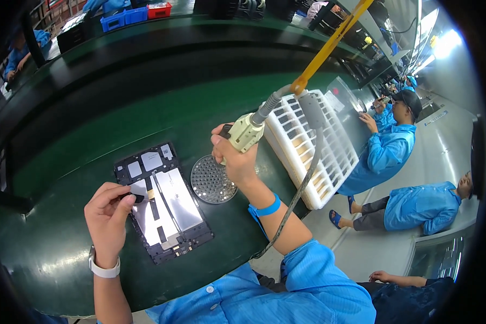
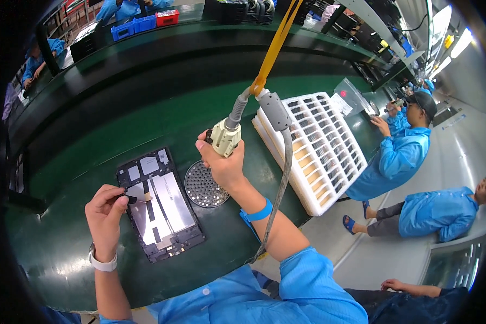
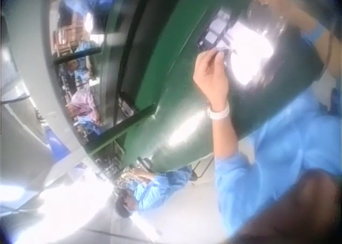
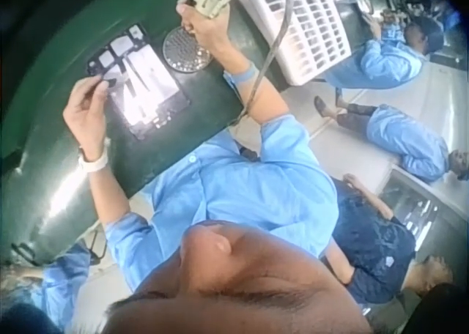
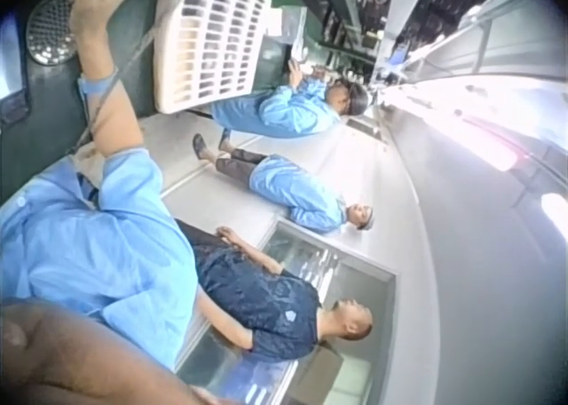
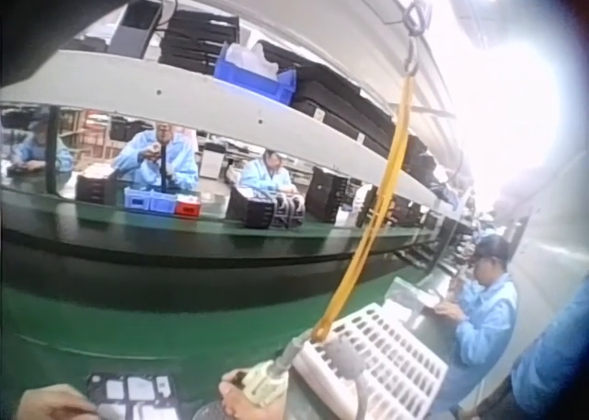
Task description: Assemble internal components of a tablet using an electric screwdriver on a production line.
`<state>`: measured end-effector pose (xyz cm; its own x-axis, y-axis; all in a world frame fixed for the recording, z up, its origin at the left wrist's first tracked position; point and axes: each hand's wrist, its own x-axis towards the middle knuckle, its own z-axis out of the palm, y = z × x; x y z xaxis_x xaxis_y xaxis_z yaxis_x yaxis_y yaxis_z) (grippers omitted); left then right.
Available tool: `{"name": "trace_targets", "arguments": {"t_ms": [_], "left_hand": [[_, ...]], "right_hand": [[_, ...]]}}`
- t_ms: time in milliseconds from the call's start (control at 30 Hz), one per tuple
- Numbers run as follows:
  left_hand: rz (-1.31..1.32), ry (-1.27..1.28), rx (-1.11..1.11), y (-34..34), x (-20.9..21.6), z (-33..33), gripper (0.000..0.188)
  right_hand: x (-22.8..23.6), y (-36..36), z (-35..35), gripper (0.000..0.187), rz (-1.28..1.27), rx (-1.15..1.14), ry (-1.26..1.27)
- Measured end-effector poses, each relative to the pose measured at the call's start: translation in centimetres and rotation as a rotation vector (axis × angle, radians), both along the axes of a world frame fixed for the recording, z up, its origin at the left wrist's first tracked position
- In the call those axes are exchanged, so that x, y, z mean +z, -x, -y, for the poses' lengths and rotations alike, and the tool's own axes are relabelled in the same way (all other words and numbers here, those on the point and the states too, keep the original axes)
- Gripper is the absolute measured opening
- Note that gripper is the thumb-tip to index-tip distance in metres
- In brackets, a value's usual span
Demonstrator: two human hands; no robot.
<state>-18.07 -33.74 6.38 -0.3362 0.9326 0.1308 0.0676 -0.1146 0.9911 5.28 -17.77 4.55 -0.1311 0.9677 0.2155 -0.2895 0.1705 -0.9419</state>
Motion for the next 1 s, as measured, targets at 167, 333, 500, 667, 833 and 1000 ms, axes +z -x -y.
{"name": "trace_targets", "arguments": {"t_ms": [167, 333, 500, 667, 833, 1000], "left_hand": [[0.009, 0.054, -0.036, -0.7, 0.0, -0.7, 0.017], [0.009, 0.062, -0.028, -1.0, -0.3, -1.4, 0.017], [0.032, 0.088, 0.006, -1.2, -1.1, -2.3, 0.016], [-0.1, 0.1, -0.054, -1.1, -0.5, -4.5, 0.014], [-0.323, 0.085, -0.094, -1.4, -1.9, -9.6, 0.018], [-0.646, 0.022, -0.093, -1.7, -3.2, -12.5, 0.018]], "right_hand": [[-0.1, 0.0, -0.1, 0.013, -0.005, 0.001, -0.009], [-0.1, -0.2, -0.1, 0.013, 0.008, 0.004, 0.002], [-0.1, -0.2, -0.1, 0.013, 0.002, 0.014, 0.006], [0.3, -0.1, 0.0, 0.014, 0.029, 0.038, 0.011], [0.2, -0.1, 0.0, 0.016, 0.034, 0.032, 0.018], [0.5, -0.2, 0.1, 0.016, 0.011, 0.053, 0.043]]}}
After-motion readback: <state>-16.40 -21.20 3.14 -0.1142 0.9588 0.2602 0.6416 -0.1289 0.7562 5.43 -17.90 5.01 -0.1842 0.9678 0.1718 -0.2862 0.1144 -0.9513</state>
